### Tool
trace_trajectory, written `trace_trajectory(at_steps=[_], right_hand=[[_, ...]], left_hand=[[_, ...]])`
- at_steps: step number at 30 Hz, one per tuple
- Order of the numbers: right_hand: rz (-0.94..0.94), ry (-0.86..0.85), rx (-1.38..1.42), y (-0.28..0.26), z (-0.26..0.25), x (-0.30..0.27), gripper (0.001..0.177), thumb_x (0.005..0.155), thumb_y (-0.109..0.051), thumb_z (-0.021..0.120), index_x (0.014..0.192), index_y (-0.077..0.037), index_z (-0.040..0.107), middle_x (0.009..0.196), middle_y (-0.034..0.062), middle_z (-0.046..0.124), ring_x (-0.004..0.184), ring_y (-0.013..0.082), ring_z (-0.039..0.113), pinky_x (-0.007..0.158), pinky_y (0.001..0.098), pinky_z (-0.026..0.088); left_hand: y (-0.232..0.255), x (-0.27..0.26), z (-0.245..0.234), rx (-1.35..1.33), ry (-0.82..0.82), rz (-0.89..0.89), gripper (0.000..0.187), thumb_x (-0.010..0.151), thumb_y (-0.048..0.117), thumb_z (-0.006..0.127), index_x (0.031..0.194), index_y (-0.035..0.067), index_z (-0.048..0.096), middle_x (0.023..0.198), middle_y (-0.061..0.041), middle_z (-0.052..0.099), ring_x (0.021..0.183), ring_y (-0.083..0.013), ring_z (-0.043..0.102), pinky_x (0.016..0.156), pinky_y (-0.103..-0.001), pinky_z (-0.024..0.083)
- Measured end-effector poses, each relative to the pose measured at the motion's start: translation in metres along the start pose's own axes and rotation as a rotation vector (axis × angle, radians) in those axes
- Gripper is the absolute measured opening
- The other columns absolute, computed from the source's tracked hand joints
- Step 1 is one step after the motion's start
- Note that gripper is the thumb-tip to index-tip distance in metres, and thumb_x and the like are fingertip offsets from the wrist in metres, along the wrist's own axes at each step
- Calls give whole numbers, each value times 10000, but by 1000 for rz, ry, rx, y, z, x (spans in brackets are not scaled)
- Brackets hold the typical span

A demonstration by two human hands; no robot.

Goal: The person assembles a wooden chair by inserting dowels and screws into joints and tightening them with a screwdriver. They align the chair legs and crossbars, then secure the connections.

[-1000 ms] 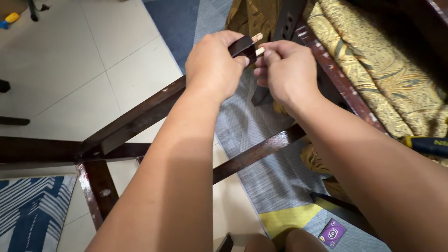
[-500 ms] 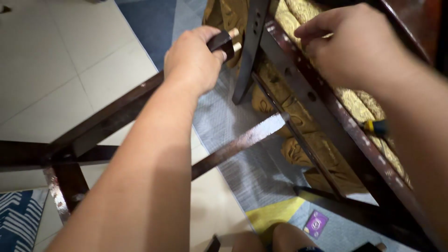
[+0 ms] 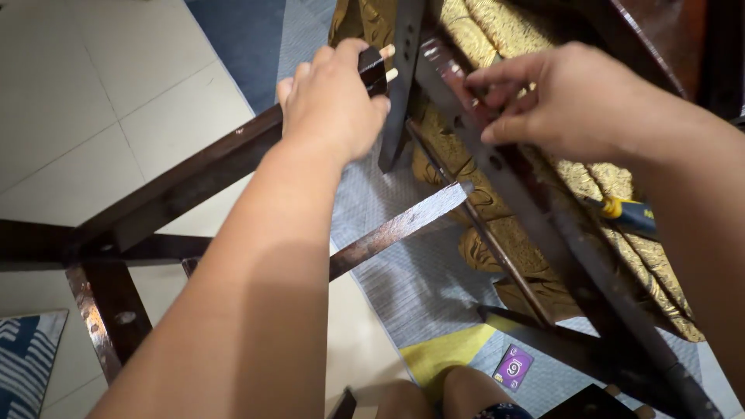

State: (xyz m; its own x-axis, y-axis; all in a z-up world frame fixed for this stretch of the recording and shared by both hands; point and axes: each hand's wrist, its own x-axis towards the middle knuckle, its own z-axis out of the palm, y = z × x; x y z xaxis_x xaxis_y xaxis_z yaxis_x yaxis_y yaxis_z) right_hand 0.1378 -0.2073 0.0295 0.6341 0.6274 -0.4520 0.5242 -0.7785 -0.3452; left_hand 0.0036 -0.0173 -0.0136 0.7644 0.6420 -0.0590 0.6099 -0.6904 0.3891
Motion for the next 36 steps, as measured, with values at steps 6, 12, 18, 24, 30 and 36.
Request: trace_trajectory(at_steps=[6,12,18,24,30,36], right_hand=[[-89,19,60,-9,2,-11,760,766,-156,827,1472,-269,569,1220,20,755,982,196,758,881,356,578],[-11,49,-190,-17,-8,-23,652,791,-264,884,1382,-317,616,1209,-5,737,997,234,733,940,372,553],[10,49,-117,-16,-7,-23,681,758,-229,890,1378,-333,627,1182,-10,739,980,215,739,930,362,559],[3,-23,59,-3,-12,-20,649,742,-212,890,1332,-330,645,1144,-20,743,945,148,752,855,342,586],[28,-66,16,-1,-10,-23,679,775,-227,895,1398,-346,653,1178,-8,733,936,158,751,860,348,591],[16,37,-258,-13,-3,-30,799,726,-324,905,1453,-233,586,1152,28,742,985,237,725,920,354,554]], left_hand=[[2,-2,-3,-5,-41,-40,595,842,226,718,1406,234,530,1341,-50,570,1265,-268,504,1096,-454,290],[5,2,-8,14,-81,-47,550,880,239,687,1408,288,539,1361,-47,559,1276,-271,494,1099,-449,294],[7,2,0,46,-107,-39,646,844,234,715,1446,301,489,1387,-47,530,1298,-274,474,1086,-448,299],[6,-10,3,-11,-54,74,954,694,310,882,1516,288,399,1382,-99,495,1287,-291,441,1074,-460,271],[-14,-16,1,-51,-12,149,795,722,180,829,1441,358,540,1335,-72,549,1266,-265,496,1080,-437,305],[-16,-4,-5,-56,51,-5,660,778,283,847,1382,283,581,1259,-96,595,1213,-295,547,1028,-482,371]])
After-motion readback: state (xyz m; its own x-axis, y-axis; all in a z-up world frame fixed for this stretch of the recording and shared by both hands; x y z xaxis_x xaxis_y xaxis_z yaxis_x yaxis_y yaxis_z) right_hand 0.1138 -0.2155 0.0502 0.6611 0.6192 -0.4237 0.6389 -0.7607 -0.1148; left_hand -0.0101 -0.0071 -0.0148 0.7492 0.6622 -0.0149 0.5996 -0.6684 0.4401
